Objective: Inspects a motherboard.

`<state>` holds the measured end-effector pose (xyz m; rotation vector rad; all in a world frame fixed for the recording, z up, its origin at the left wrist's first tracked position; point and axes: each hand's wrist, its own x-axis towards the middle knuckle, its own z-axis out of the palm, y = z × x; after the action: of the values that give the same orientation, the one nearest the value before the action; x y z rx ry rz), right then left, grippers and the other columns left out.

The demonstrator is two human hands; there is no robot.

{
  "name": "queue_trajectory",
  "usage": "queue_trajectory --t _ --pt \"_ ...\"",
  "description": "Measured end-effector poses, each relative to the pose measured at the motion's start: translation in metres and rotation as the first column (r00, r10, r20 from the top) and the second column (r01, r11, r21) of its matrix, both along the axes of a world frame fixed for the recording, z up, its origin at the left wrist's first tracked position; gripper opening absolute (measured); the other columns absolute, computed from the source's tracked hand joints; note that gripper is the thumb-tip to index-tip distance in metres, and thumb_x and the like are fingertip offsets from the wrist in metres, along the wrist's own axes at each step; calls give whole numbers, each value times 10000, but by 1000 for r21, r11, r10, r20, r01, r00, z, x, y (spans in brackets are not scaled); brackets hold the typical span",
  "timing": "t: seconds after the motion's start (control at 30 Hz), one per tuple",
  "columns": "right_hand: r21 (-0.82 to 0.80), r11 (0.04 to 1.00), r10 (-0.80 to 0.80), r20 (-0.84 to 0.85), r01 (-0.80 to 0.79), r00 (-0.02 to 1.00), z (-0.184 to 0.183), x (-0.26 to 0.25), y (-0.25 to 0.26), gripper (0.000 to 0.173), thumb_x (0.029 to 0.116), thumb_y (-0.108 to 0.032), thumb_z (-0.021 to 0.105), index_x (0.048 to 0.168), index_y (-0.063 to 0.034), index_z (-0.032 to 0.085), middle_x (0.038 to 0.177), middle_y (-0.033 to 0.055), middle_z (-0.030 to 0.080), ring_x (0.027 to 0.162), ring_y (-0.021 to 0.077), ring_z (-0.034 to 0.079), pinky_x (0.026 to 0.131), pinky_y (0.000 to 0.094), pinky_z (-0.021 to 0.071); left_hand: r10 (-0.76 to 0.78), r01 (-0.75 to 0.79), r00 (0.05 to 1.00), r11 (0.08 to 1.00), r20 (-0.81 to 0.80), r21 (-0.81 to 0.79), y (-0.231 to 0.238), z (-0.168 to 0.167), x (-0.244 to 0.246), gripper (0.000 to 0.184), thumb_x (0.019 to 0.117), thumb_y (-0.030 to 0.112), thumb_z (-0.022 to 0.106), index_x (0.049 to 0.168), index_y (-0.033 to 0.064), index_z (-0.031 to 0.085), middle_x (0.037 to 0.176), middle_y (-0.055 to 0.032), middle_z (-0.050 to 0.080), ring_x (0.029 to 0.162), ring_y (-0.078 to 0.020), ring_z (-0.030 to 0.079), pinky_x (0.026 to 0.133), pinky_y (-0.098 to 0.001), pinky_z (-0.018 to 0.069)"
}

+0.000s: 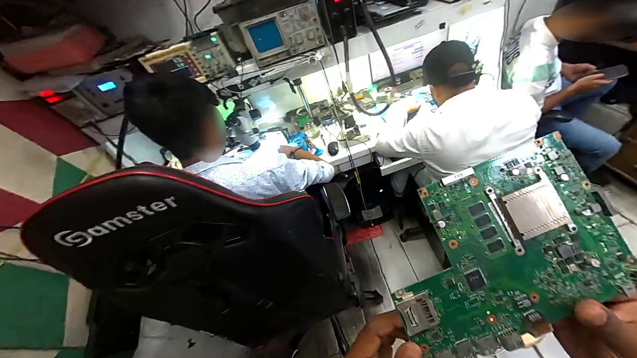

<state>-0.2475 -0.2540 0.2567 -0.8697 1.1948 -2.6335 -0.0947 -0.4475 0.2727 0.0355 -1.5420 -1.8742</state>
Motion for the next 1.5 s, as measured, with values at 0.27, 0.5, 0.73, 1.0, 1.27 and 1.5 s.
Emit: queue_trajectory --t 0.27,0.5,0.73,1.0,1.27,1.5 --pt "17 1000 -9 -74 11 997 -1 -27 7 444 881 -191 805 1301 -261 678 1196 -32 752 1080 106 723 946 319 613 -29 29 999 999 16 14 3 -3 -23 190 1011 248 642 1171 190 726 1044 82 742 961 0 686 877 -195 565" --pt "-9 1000 -18 -105 17 994 3 -40 8 526 853 -190 831 1333 -279 638 1229 -73 739 1117 80 708 975 303 604 9 -10 1000 999 21 31 5 -11 -46 189 1022 235 624 1175 205 731 1024 82 746 936 -6 695 854 -202 577" --pt "-20 1000 22 -115 -24 993 -1 -54 17 497 870 -173 818 1333 -243 652 1243 -61 738 1129 80 705 983 295 597 -16 14 999 999 52 40 8 -17 -59 178 1018 228 637 1165 197 734 1008 82 748 912 -16 702 836 -207 585" --pt "6 999 35 -156 -35 987 1 -64 21 502 876 -156 812 1342 -243 648 1257 -78 730 1139 59 695 993 270 587 8 -11 997 999 71 47 12 -25 -67 172 1018 230 639 1159 203 734 1019 92 741 924 -12 693 848 -210 580" --pt "-1 998 58 -152 -59 987 -2 -64 20 493 876 -171 814 1338 -237 653 1252 -77 734 1132 58 699 989 266 589 9 -14 995 998 95 58 14 -27 -64 168 1023 213 629 1156 189 729 1006 83 743 912 -14 695 841 -205 578" --pt "10 998 67 -180 -67 981 -4 -62 21 496 884 -186 811 1348 -240 646 1260 -82 729 1146 52 690 993 262 585 0 -8 994 997 108 75 13 -30 -62 170 1024 200 625 1159 179 727 1007 73 742 907 -20 698 843 -214 583"
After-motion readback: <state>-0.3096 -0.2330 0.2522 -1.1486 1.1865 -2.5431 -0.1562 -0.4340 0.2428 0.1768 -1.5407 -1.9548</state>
